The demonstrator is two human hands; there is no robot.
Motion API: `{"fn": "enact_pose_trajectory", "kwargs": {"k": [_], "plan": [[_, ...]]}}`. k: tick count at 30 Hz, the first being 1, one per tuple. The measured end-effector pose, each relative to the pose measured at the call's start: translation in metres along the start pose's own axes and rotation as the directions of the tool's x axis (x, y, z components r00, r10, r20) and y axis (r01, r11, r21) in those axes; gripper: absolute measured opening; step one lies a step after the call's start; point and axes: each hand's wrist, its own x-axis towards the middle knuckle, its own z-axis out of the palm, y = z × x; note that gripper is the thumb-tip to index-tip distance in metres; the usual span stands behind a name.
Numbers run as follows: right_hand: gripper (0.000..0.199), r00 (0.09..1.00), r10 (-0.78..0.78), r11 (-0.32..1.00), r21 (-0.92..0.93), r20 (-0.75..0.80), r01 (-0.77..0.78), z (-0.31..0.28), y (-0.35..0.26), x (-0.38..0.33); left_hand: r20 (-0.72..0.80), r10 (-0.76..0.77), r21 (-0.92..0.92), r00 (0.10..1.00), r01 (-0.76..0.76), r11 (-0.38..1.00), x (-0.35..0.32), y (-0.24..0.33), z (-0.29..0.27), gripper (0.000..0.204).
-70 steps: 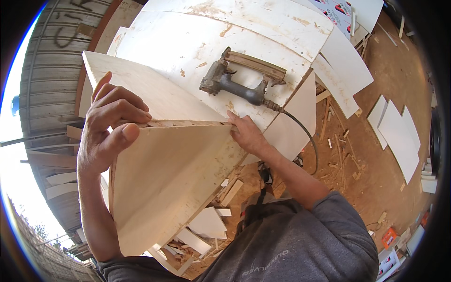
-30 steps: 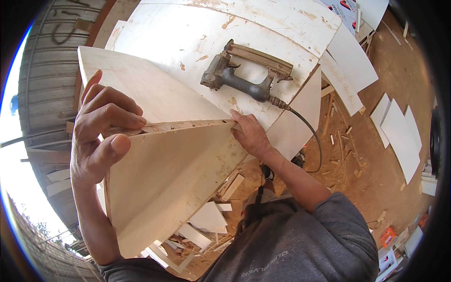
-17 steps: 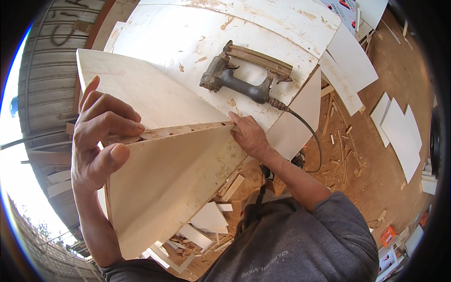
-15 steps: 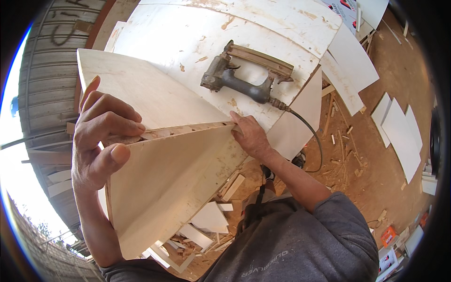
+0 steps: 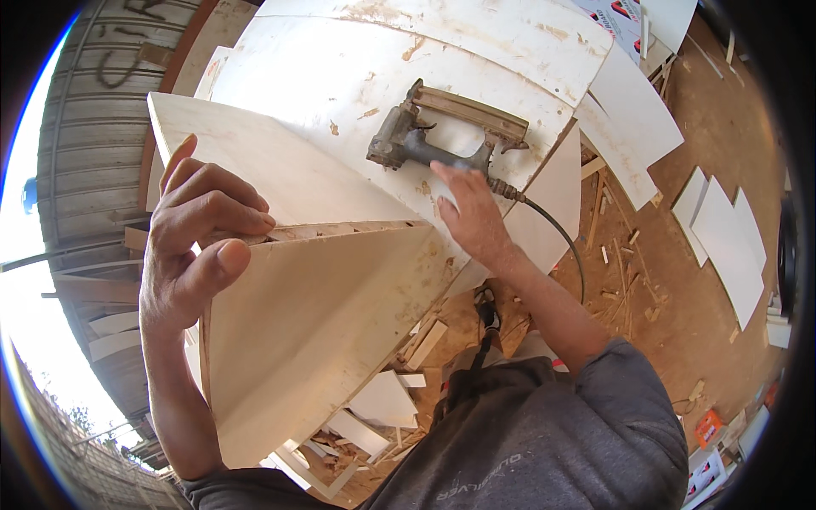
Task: The person assembles a wooden cabinet structure by positioning plywood panels and securing them with a pneumatic nail gun. The person fits vertical panels into place, checks the alignment, and fires the nail gun repeatedly along the joints to build the box-like frame.
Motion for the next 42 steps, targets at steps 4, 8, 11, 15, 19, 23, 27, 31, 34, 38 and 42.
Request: {"fn": "enact_pose_trajectory", "kwargs": {"k": [4,8,11,15,19,23,27,31,34,38,42], "plan": [[0.056,0.990,-0.008,0.939,-0.338,0.142,0.056,0.003,0.017,0.052,0.018,-0.011,0.020,1.000,0.011,1.000,0.000,0.002,-0.001,0.049],[0.061,0.900,0.206,0.888,-0.461,0.384,-0.006,0.006,0.015,0.076,0.026,-0.039,-0.002,0.999,0.039,0.999,-0.001,0.005,-0.002,0.047],[0.067,0.861,0.274,0.903,-0.424,0.428,-0.076,-0.014,0.002,0.081,0.020,-0.026,-0.001,0.999,0.026,1.000,0.000,0.006,-0.003,0.046],[0.065,0.940,0.222,0.968,-0.178,0.259,-0.179,-0.066,-0.025,0.056,0.024,0.007,0.004,1.000,-0.007,1.000,0.000,0.004,-0.002,0.046],[0.065,0.907,0.410,0.848,0.328,0.096,-0.418,-0.123,-0.060,-0.008,0.027,0.016,-0.003,1.000,-0.016,1.000,-0.001,0.003,-0.001,0.049],[0.032,0.798,0.592,0.323,0.876,0.108,-0.359,-0.122,-0.080,-0.070,0.024,0.064,0.019,0.998,-0.064,0.998,-0.001,0.002,-0.001,0.052],[0.019,0.631,0.728,-0.122,0.957,0.268,-0.265,-0.089,-0.079,-0.115,0.022,0.072,0.013,0.997,-0.073,0.997,-0.003,0.003,0.000,0.054],[0.022,0.570,0.722,-0.240,0.914,0.393,-0.326,-0.041,-0.079,-0.138,0.002,0.073,0.027,0.997,-0.073,0.997,-0.003,0.001,0.001,0.056],[0.024,0.535,0.738,-0.256,0.903,0.412,-0.344,-0.012,-0.081,-0.147,0.011,0.100,0.020,0.995,-0.100,0.995,-0.003,-0.001,0.001,0.056],[0.025,0.507,0.739,-0.293,0.890,0.443,-0.350,0.009,-0.078,-0.152,0.011,0.097,0.030,0.995,-0.098,0.995,-0.004,-0.003,0.001,0.056],[0.024,0.531,0.720,-0.289,0.888,0.447,-0.357,0.020,-0.077,-0.153,0.006,0.103,0.033,0.995,-0.103,0.994,-0.005,-0.001,0.001,0.055]]}}
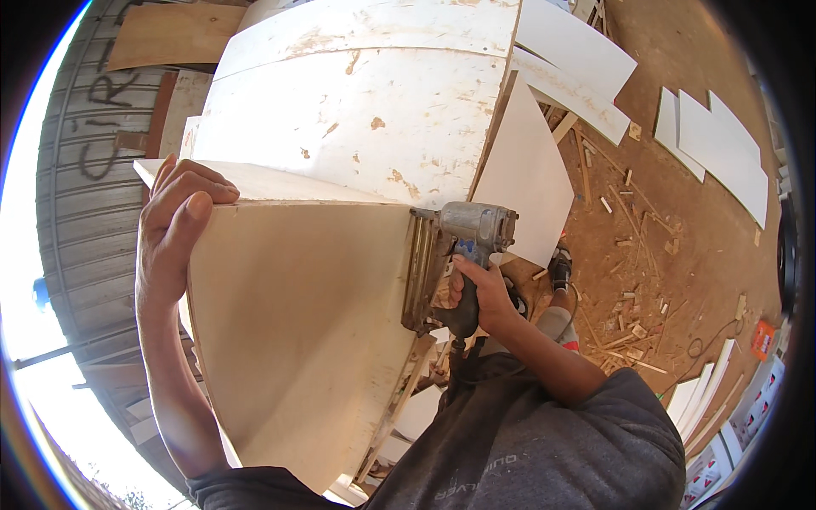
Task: The person assembles a wooden cabinet structure by positioning plywood panels and securing them with a pneumatic nail gun. The person fits vertical panels into place, checks the alignment, and fires the nail gun repeatedly along the joints to build the box-like frame.
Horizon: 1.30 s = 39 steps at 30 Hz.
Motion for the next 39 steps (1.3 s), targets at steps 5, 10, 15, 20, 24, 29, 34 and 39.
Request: {"fn": "enact_pose_trajectory", "kwargs": {"k": [5,10,15,20,24,29,34,39], "plan": [[0.023,1.000,-0.024,0.998,0.056,0.004,0.023,0.000,0.006,-0.001,-0.005,0.004,-0.020,1.000,-0.004,1.000,0.000,0.000,0.001,0.054],[0.021,1.000,-0.011,0.997,0.076,0.011,0.010,0.001,0.011,0.000,-0.025,-0.010,-0.021,1.000,0.010,1.000,0.000,-0.003,0.003,0.055],[0.019,0.999,-0.028,0.997,0.073,0.019,0.027,0.001,0.012,0.001,-0.026,0.010,-0.035,1.000,-0.011,0.999,-0.001,-0.004,0.002,0.055],[0.021,0.997,-0.037,0.998,0.048,0.066,0.034,0.003,0.010,-0.003,-0.019,0.010,-0.049,1.000,-0.011,0.999,-0.001,-0.003,0.003,0.055],[0.021,0.998,-0.039,0.997,0.061,0.058,0.036,0.005,0.012,-0.004,-0.010,0.011,-0.044,1.000,-0.011,0.999,0.000,-0.002,0.003,0.054],[0.018,0.998,-0.041,0.998,0.058,0.041,0.039,0.005,0.017,-0.004,-0.017,0.018,-0.065,1.000,-0.019,0.998,-0.001,-0.001,0.003,0.051],[0.013,0.996,-0.061,0.995,0.082,0.064,0.056,0.005,0.020,-0.005,-0.030,-0.016,-0.060,0.999,0.014,0.998,-0.002,-0.002,0.004,0.048],[0.019,0.996,-0.068,0.991,0.116,0.058,0.061,0.004,0.023,-0.002,-0.029,0.012,-0.061,1.000,-0.013,0.998,0.000,-0.002,0.004,0.047]]}}
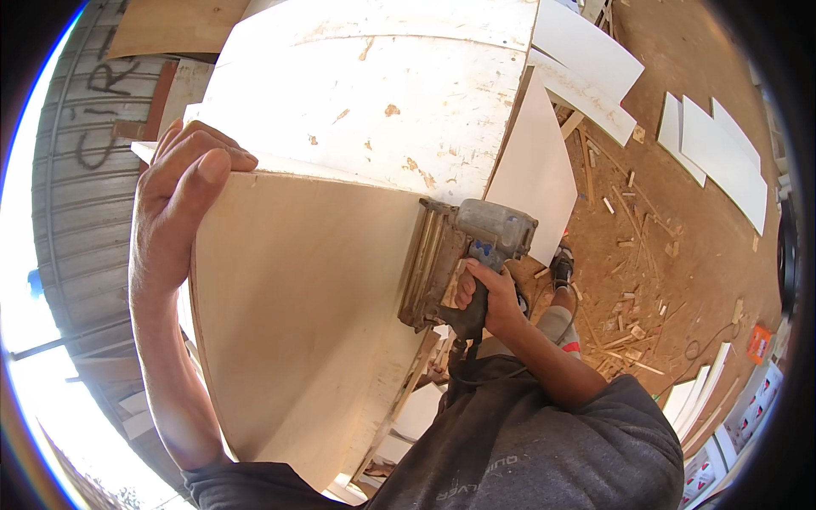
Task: The person assembles a wooden cabinet structure by positioning plywood panels and securing them with a pneumatic nail gun. The person fits vertical panels into place, checks the alignment, and fires the nail gun repeatedly along the joints to build the box-like frame.
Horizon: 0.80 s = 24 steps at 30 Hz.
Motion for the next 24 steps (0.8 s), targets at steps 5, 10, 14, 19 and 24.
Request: {"fn": "enact_pose_trajectory", "kwargs": {"k": [5,10,14,19,24], "plan": [[0.018,1.000,0.000,1.000,-0.025,0.005,0.000,-0.001,-0.001,0.001,0.043,0.024,0.010,0.999,-0.024,1.000,0.000,-0.001,-0.003,0.043],[0.016,1.000,0.008,0.999,-0.037,-0.024,-0.009,0.009,-0.017,-0.004,0.088,0.063,0.045,0.994,-0.068,0.997,-0.002,-0.010,-0.011,0.056],[0.014,0.997,-0.079,0.974,-0.213,0.025,0.083,0.017,-0.048,-0.017,0.072,0.090,0.002,0.993,-0.090,0.996,-0.006,-0.017,-0.017,0.072],[0.034,0.981,-0.181,0.952,-0.239,0.075,0.194,0.015,-0.086,-0.038,0.043,0.039,-0.299,0.998,-0.024,0.954,-0.008,-0.025,-0.024,0.037],[0.034,0.953,-0.291,0.916,-0.264,0.079,0.302,0.002,-0.100,-0.059,0.145,0.125,-0.142,0.981,-0.105,0.984,-0.005,-0.029,-0.031,0.015]]}}
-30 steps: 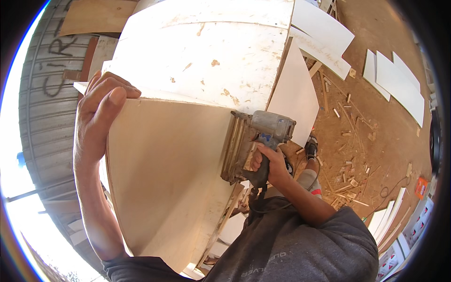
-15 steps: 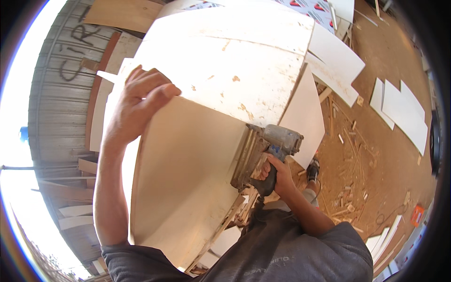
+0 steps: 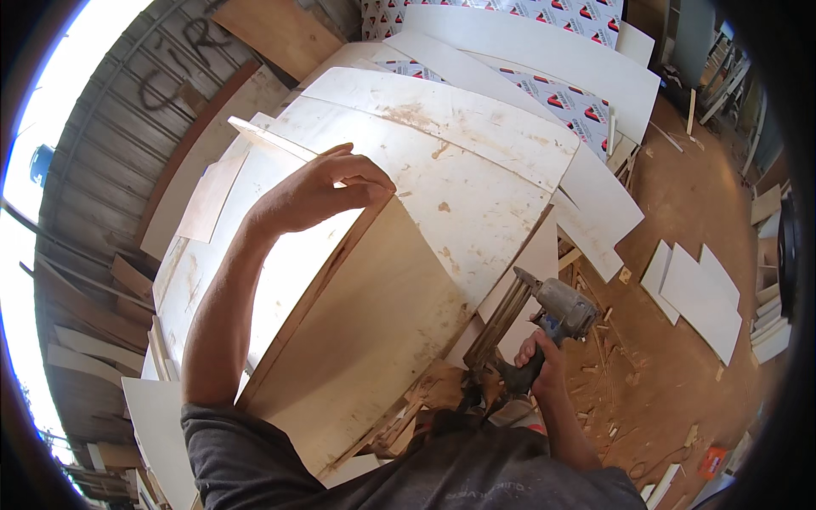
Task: The person assembles a wooden cabinet structure by positioning plywood panels and securing them with a pneumatic nail gun. The person fits vertical panels into place, checks the alignment, and fires the nail gun repeatedly along the joints to build the box-like frame.
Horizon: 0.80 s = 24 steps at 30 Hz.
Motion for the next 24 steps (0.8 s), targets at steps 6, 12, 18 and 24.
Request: {"fn": "enact_pose_trajectory", "kwargs": {"k": [6,12,18,24], "plan": [[0.036,0.999,-0.041,0.999,-0.020,-0.016,0.041,-0.007,0.001,-0.016,-0.045,-0.062,-0.012,0.997,0.062,0.998,0.001,-0.002,0.005,0.011],[0.038,1.000,-0.003,1.000,0.009,-0.025,0.004,-0.004,0.007,-0.025,-0.088,-0.030,-0.067,0.996,0.024,0.997,0.000,-0.008,0.012,0.014],[0.039,0.998,0.046,0.995,-0.086,0.036,-0.042,0.007,0.007,-0.029,-0.131,0.025,-0.031,0.991,-0.029,0.999,0.001,-0.012,0.015,0.018],[0.015,0.993,0.118,0.981,-0.157,0.025,-0.112,0.021,0.007,-0.019,-0.165,0.041,0.065,0.985,-0.031,0.997,0.000,-0.004,0.016,0.024]]}}
